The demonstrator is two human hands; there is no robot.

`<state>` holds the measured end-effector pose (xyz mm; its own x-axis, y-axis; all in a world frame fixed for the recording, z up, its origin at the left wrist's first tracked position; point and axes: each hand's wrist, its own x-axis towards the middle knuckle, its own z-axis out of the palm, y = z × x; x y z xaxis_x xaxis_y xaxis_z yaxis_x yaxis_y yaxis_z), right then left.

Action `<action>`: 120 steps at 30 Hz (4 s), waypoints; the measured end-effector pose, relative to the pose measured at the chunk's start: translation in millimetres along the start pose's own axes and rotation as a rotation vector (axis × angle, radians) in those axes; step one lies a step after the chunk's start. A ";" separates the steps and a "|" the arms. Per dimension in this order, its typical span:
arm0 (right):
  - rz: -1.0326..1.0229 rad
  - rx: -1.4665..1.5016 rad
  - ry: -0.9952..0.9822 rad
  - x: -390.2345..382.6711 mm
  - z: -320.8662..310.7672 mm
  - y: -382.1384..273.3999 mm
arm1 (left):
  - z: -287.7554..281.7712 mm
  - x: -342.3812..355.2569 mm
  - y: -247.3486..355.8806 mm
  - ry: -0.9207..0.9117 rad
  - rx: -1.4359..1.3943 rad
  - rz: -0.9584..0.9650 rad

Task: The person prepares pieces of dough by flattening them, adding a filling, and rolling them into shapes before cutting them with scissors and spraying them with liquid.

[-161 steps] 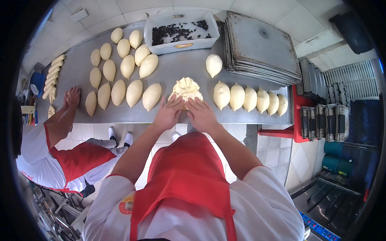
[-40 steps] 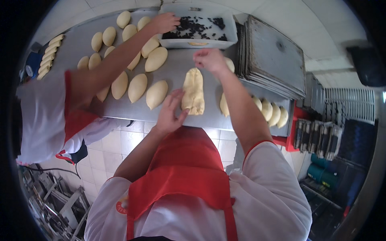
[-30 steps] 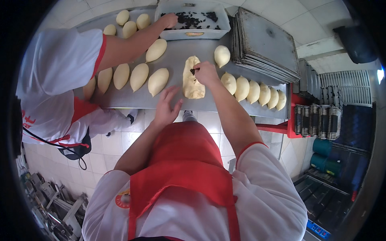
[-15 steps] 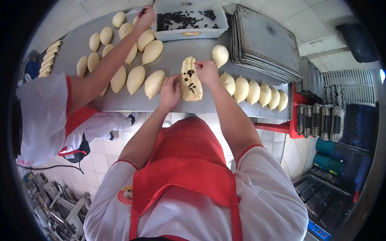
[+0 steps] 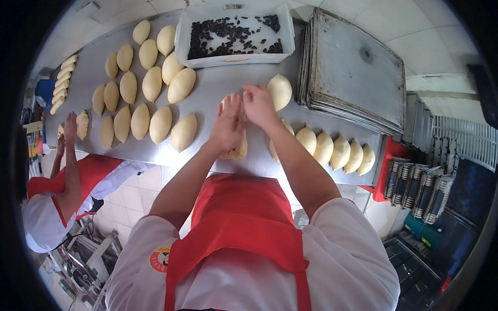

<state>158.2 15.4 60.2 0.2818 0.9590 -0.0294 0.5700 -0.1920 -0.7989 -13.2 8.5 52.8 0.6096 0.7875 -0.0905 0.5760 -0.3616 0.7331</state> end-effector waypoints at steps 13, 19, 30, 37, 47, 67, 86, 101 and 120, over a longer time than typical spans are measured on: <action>-0.076 -0.290 -0.081 -69.8 3.6 9.5 | -39.2 -4.2 -37.5 0.346 -0.314 -0.104; -0.053 -0.048 0.049 -53.1 19.9 -14.2 | -32.3 4.8 -39.7 0.354 -0.197 -0.141; -0.067 -0.238 0.137 -43.0 30.3 -4.8 | -22.3 6.2 -45.8 0.253 0.097 -0.106; 0.046 0.281 -0.055 -58.8 24.6 9.2 | -30.0 -11.8 -36.7 0.242 -0.601 -0.216; 0.064 0.051 -0.191 -85.4 -4.4 -23.3 | -31.3 -45.0 -49.6 -0.028 -0.420 0.050; -0.129 -0.316 -0.487 -106.8 -15.6 -22.2 | -43.9 -78.6 -42.2 -0.064 -0.131 0.197; -0.261 -0.514 -0.365 -129.0 4.7 -3.5 | -40.0 -91.3 -48.8 -0.046 0.062 0.170; -0.036 0.388 0.387 -113.3 34.6 -0.7 | -23.7 -53.0 -28.3 0.414 -0.625 0.091; -0.129 -0.145 -0.225 -108.2 8.0 7.3 | -32.4 -57.8 -66.5 -0.004 0.261 0.225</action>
<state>125.7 -88.2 52.7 0.0310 0.9964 -0.0784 0.6988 -0.0777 -0.7111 -104.4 3.2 31.1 0.7388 0.6720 0.0508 0.5467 -0.6418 0.5378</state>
